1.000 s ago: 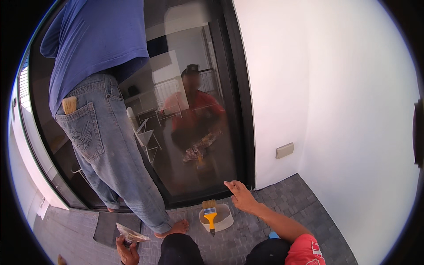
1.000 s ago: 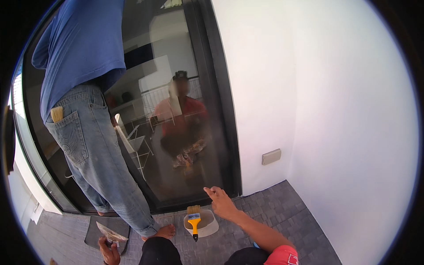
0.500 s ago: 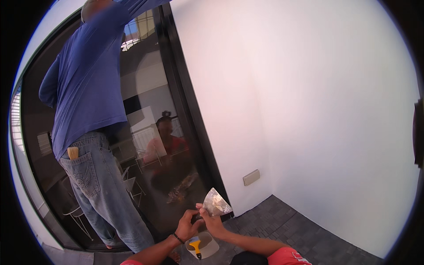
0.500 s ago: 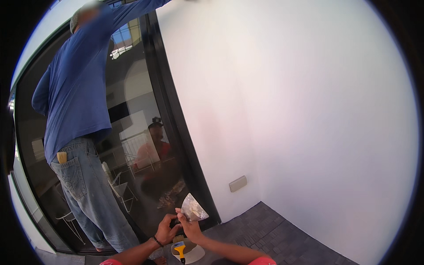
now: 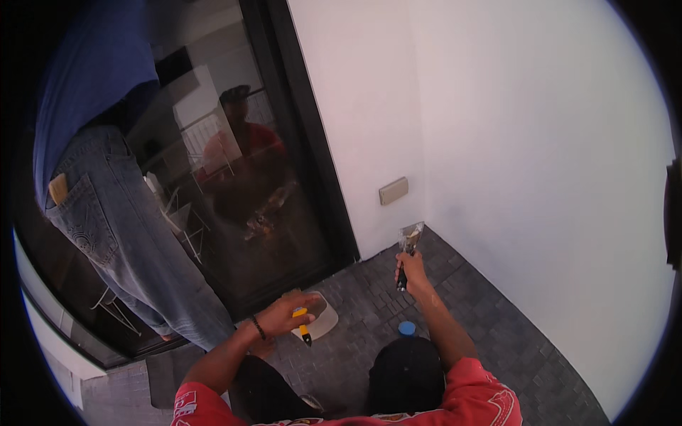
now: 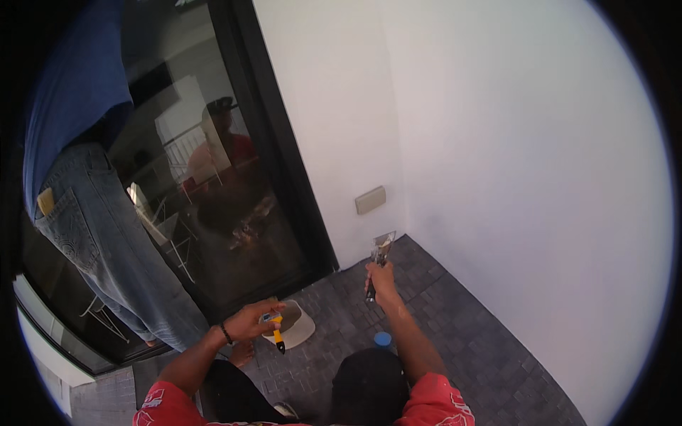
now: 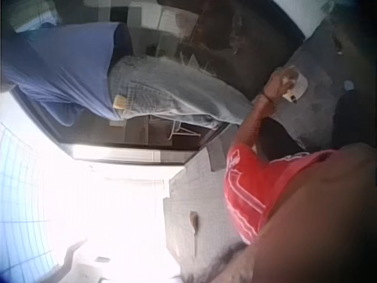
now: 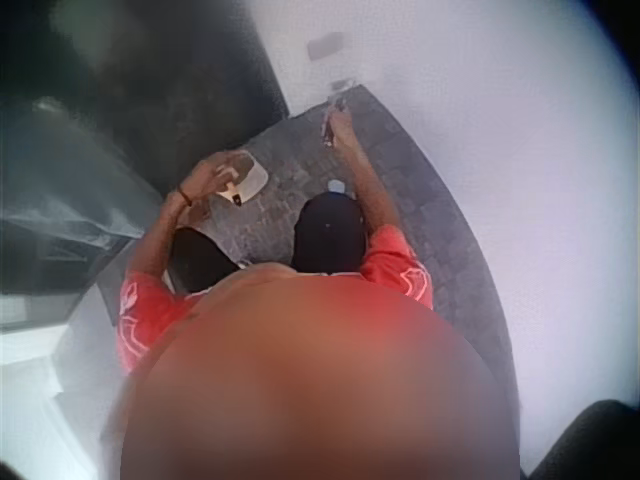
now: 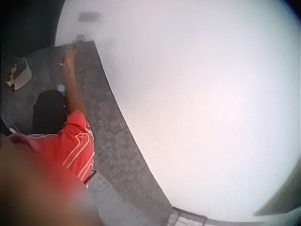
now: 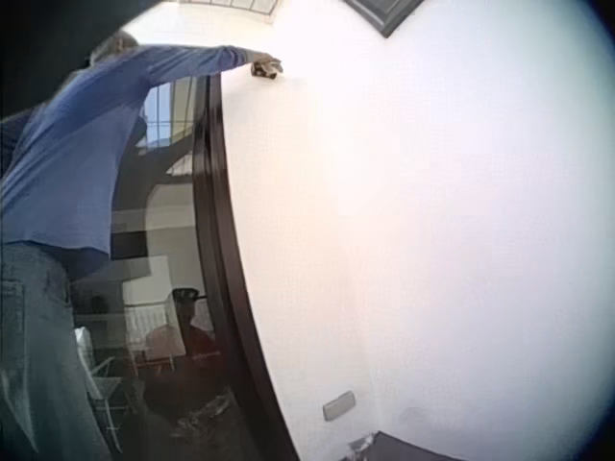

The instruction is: The person kneels on a tiled floor and uses a blue sponge to rub grout into the joints between tiles. They then use a putty knife to scrape excess grout from the tile surface and a brush to sweep the area clean.

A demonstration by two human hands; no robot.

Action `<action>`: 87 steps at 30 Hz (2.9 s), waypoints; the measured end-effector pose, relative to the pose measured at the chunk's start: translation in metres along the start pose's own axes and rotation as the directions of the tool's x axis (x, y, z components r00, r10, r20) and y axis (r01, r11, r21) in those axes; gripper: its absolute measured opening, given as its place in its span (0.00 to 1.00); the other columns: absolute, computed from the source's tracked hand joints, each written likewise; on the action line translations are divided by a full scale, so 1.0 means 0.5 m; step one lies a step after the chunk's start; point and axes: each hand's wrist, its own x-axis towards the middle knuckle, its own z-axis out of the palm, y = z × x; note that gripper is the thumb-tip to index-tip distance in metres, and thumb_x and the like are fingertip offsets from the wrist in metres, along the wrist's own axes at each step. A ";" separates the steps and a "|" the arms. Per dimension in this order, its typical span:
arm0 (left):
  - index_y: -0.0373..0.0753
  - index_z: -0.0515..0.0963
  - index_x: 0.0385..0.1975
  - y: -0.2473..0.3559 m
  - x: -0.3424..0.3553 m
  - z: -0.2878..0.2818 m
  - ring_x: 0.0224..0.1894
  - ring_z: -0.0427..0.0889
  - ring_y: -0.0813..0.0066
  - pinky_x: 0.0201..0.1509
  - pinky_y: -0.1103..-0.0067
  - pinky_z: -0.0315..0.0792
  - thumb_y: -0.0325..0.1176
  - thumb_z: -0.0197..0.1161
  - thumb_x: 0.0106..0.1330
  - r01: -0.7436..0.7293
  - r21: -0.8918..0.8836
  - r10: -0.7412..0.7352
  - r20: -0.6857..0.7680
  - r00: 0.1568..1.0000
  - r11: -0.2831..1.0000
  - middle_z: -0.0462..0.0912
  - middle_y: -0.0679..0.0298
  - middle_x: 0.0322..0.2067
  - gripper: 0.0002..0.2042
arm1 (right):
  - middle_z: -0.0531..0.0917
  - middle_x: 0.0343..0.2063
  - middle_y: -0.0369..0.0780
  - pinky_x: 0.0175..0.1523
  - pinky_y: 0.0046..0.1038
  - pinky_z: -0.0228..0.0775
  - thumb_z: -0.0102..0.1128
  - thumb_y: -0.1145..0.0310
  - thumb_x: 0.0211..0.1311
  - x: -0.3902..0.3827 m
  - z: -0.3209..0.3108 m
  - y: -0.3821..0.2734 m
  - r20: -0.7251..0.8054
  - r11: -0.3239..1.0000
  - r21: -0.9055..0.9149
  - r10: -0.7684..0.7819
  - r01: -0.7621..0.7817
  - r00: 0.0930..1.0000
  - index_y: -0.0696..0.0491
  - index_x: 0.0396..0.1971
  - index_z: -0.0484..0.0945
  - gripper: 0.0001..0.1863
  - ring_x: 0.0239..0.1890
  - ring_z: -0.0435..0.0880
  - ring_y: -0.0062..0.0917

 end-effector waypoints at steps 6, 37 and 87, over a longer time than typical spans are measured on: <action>0.37 0.74 0.62 -0.043 -0.081 0.020 0.56 0.80 0.62 0.59 0.71 0.73 0.42 0.67 0.68 0.248 -0.193 -0.214 0.180 0.960 0.950 0.81 0.55 0.52 0.26 | 0.76 0.26 0.38 0.25 0.28 0.76 0.55 0.76 0.65 -0.050 -0.180 0.133 -0.057 0.957 -0.087 0.273 -0.278 0.960 0.60 0.46 0.71 0.11 0.22 0.79 0.23; 0.31 0.75 0.58 -0.089 -0.161 -0.008 0.50 0.81 0.61 0.59 0.70 0.71 0.40 0.68 0.66 0.357 -0.197 -0.340 0.114 0.933 0.913 0.82 0.52 0.48 0.25 | 0.72 0.21 0.39 0.15 0.31 0.63 0.51 0.71 0.70 -0.011 -0.170 0.375 -0.191 0.839 -0.397 0.322 -0.373 0.927 0.60 0.36 0.69 0.07 0.15 0.73 0.25; 0.36 0.73 0.62 -0.106 -0.135 -0.002 0.53 0.79 0.63 0.60 0.68 0.72 0.46 0.66 0.67 0.315 -0.157 -0.292 0.152 0.944 0.936 0.81 0.54 0.51 0.28 | 0.72 0.19 0.37 0.13 0.29 0.63 0.54 0.72 0.69 0.021 -0.229 0.365 -0.165 0.627 -0.719 0.268 -0.302 0.949 0.61 0.37 0.72 0.06 0.15 0.73 0.22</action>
